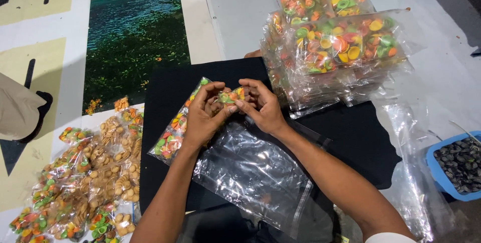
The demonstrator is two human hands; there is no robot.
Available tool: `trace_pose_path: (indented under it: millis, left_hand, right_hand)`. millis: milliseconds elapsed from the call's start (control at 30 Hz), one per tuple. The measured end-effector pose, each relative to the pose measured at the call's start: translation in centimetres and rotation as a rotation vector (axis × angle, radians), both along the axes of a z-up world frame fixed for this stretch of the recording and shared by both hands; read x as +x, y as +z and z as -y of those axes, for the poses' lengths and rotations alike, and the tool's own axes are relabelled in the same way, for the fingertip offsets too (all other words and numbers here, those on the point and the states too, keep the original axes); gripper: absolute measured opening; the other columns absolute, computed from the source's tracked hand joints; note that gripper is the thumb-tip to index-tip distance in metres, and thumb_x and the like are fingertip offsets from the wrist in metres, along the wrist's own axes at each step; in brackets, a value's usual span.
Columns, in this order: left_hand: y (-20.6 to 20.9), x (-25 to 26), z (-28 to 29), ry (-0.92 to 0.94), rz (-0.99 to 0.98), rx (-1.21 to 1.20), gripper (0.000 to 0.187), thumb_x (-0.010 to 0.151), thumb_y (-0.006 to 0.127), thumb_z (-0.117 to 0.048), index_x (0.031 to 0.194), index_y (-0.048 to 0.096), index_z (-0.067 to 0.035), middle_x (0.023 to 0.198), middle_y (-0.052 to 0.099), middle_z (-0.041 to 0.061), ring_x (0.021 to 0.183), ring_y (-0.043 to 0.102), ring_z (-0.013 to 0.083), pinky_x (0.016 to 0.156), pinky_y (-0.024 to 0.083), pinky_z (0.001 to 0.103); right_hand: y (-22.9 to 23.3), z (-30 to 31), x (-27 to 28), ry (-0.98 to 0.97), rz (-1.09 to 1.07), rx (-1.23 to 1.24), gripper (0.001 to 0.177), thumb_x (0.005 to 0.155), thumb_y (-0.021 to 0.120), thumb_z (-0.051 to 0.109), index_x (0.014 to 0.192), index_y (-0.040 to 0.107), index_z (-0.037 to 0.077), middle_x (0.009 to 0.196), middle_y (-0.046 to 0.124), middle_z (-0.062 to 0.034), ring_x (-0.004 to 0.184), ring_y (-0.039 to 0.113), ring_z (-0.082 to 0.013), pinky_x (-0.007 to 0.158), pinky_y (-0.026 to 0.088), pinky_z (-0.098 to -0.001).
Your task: Manually placing small, individually wrapped snack packets into a larger plastic bag and arranging them neatly.
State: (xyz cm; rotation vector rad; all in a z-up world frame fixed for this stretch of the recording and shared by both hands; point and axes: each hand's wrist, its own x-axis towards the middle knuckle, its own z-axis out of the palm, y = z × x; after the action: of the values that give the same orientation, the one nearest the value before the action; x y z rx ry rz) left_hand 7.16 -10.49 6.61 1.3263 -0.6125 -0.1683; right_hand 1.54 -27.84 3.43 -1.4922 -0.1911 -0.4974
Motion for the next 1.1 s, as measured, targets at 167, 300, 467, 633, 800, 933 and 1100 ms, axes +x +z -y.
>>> trace_pose_path:
  millis: [167, 300, 467, 633, 800, 933, 1100]
  left_hand:
    - [0.8, -0.3, 0.1, 0.03, -0.063, 0.085, 0.047, 0.086, 0.078, 0.002, 0.131, 0.063, 0.003, 0.109, 0.068, 0.012, 0.098, 0.068, 0.0123, 0.08, 0.061, 0.021]
    - [0.1, 0.1, -0.5, 0.013, -0.065, 0.148, 0.036, 0.089, 0.079, -0.005, 0.123, 0.07, 0.001, 0.106, 0.071, 0.014, 0.09, 0.068, 0.0117, 0.071, 0.06, 0.021]
    - [0.2, 0.2, -0.2, 0.012, -0.154, 0.121, 0.023, 0.094, 0.073, -0.009, 0.116, 0.071, -0.001, 0.102, 0.074, 0.016, 0.079, 0.075, 0.0159, 0.071, 0.066, 0.028]
    - [1.3, -0.3, -0.2, 0.069, -0.062, 0.094, 0.018, 0.096, 0.07, -0.006, 0.112, 0.074, 0.002, 0.103, 0.074, 0.018, 0.093, 0.071, 0.0191, 0.075, 0.064, 0.033]
    - [1.8, -0.1, -0.3, 0.1, 0.087, 0.097, 0.014, 0.097, 0.071, -0.006, 0.108, 0.077, 0.001, 0.103, 0.077, 0.017, 0.097, 0.073, 0.0209, 0.073, 0.064, 0.034]
    - [1.3, 0.1, -0.4, 0.088, 0.235, 0.146, 0.012, 0.093, 0.075, -0.008, 0.102, 0.08, -0.003, 0.103, 0.078, 0.014, 0.102, 0.073, 0.0258, 0.087, 0.059, 0.04]
    - [0.9, 0.3, -0.3, 0.092, 0.236, 0.131, 0.011, 0.092, 0.076, -0.007, 0.102, 0.08, -0.002, 0.1, 0.077, 0.013, 0.1, 0.072, 0.0233, 0.086, 0.057, 0.037]
  right_hand:
    - [-0.1, 0.2, 0.0, -0.068, 0.021, -0.081, 0.034, 0.097, 0.074, 0.014, 0.127, 0.063, 0.003, 0.095, 0.067, -0.011, 0.088, 0.066, -0.0143, 0.072, 0.06, -0.0345]
    - [-0.3, 0.0, 0.1, -0.079, 0.024, -0.087, 0.028, 0.095, 0.076, 0.013, 0.12, 0.066, 0.004, 0.092, 0.069, -0.0114, 0.084, 0.067, -0.0145, 0.073, 0.06, -0.0339]
    - [0.1, -0.1, 0.0, -0.055, -0.014, -0.045, 0.037, 0.097, 0.074, 0.016, 0.13, 0.063, 0.002, 0.102, 0.075, -0.0145, 0.093, 0.068, -0.015, 0.081, 0.06, -0.0362]
    - [0.4, 0.3, 0.3, -0.051, 0.065, -0.072, 0.017, 0.095, 0.075, 0.009, 0.11, 0.076, 0.001, 0.091, 0.073, -0.0115, 0.066, 0.066, -0.011, 0.056, 0.057, -0.0273]
    - [0.2, -0.2, 0.5, -0.018, 0.097, 0.014, 0.018, 0.093, 0.074, 0.003, 0.11, 0.074, -0.004, 0.099, 0.072, -0.0155, 0.062, 0.071, -0.0154, 0.054, 0.062, -0.0299]
    - [0.1, -0.5, 0.2, -0.055, 0.098, -0.098, 0.033, 0.088, 0.083, 0.01, 0.119, 0.073, 0.0, 0.103, 0.075, -0.0154, 0.084, 0.073, -0.0198, 0.061, 0.062, -0.0335]
    - [0.5, 0.1, 0.2, -0.06, 0.138, -0.188, 0.03, 0.087, 0.084, 0.01, 0.113, 0.074, -0.002, 0.101, 0.076, -0.0161, 0.081, 0.073, -0.018, 0.06, 0.06, -0.0315]
